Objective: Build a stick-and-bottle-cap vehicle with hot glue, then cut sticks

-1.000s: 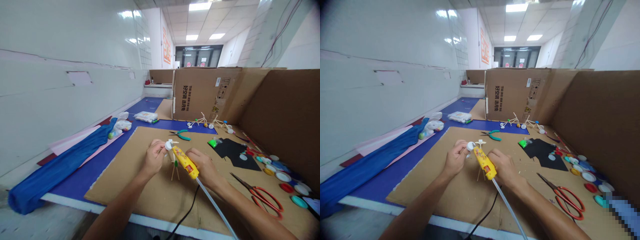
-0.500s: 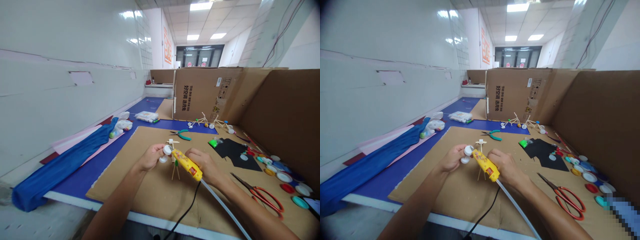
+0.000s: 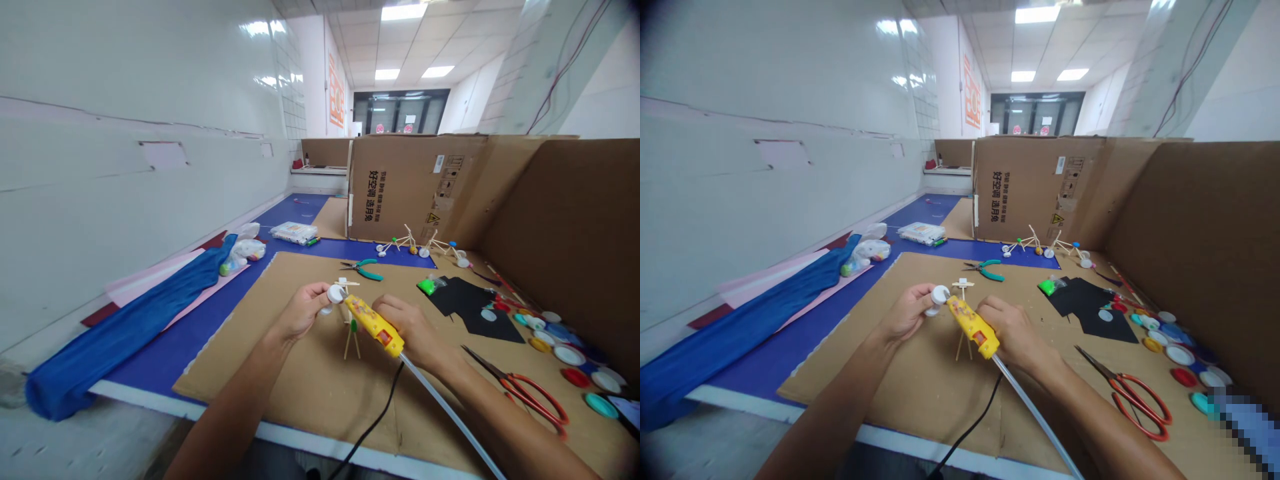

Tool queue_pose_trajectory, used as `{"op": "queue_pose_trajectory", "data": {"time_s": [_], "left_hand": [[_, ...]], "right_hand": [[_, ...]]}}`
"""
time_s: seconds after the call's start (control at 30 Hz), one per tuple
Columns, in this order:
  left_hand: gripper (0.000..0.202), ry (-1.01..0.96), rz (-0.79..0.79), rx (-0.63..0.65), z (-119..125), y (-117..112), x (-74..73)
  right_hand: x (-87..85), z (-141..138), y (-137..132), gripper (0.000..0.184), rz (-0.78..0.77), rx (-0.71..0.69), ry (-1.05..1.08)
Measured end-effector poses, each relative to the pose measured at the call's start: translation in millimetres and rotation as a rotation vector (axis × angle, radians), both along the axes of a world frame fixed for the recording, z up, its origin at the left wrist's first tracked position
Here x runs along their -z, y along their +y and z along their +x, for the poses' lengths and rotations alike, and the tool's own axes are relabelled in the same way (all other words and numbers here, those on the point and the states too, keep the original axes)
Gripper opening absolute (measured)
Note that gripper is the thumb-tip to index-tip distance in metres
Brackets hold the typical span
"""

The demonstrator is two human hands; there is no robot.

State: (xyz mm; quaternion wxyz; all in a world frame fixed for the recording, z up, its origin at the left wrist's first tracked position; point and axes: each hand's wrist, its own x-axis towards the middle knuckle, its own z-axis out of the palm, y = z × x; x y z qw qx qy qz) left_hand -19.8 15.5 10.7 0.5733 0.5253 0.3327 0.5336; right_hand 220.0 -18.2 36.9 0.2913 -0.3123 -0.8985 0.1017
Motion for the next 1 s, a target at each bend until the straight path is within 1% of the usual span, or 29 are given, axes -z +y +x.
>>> {"op": "queue_pose_trajectory", "data": {"time_s": [0.1, 0.3, 0.43, 0.53, 0.67, 0.73, 0.83, 1.0], "left_hand": [[0.043, 0.019, 0.032, -0.039, 0.5, 0.5, 1.0], [0.046, 0.046, 0.045, -0.113, 2.2, 0.9, 2.9], [0.042, 0.107, 0.085, -0.166, 2.6, 0.8, 2.0], [0.031, 0.201, 0.189, -0.258, 3.2, 0.4, 0.7], [0.013, 0.321, 0.453, -0.457, 5.8, -2.5, 0.0], [0.010, 0.378, 0.544, -0.535, 7.7, -5.0, -0.3], [0.010, 0.458, 0.609, -0.608, 10.4, -8.5, -0.5], [0.010, 0.519, 0.680, -0.666, 13.5, -9.6, 2.0]], "right_hand": [[2.0, -0.8, -0.1, 0.014, 0.012, 0.020, 0.004], [4.4, -2.1, -0.5, 0.012, 0.034, 0.050, 0.009], [3.8, -1.9, -1.8, 0.012, 0.043, 0.077, 0.009], [4.0, -1.9, -2.5, 0.011, 0.029, 0.111, 0.026], [5.5, -3.0, -2.0, 0.016, 0.027, 0.136, 0.039], [5.9, -3.9, -2.0, 0.019, 0.036, 0.140, 0.040], [5.5, -5.5, -3.6, 0.015, 0.042, 0.141, 0.029], [7.7, -9.5, -7.3, 0.009, 0.077, 0.152, -0.011]]}}
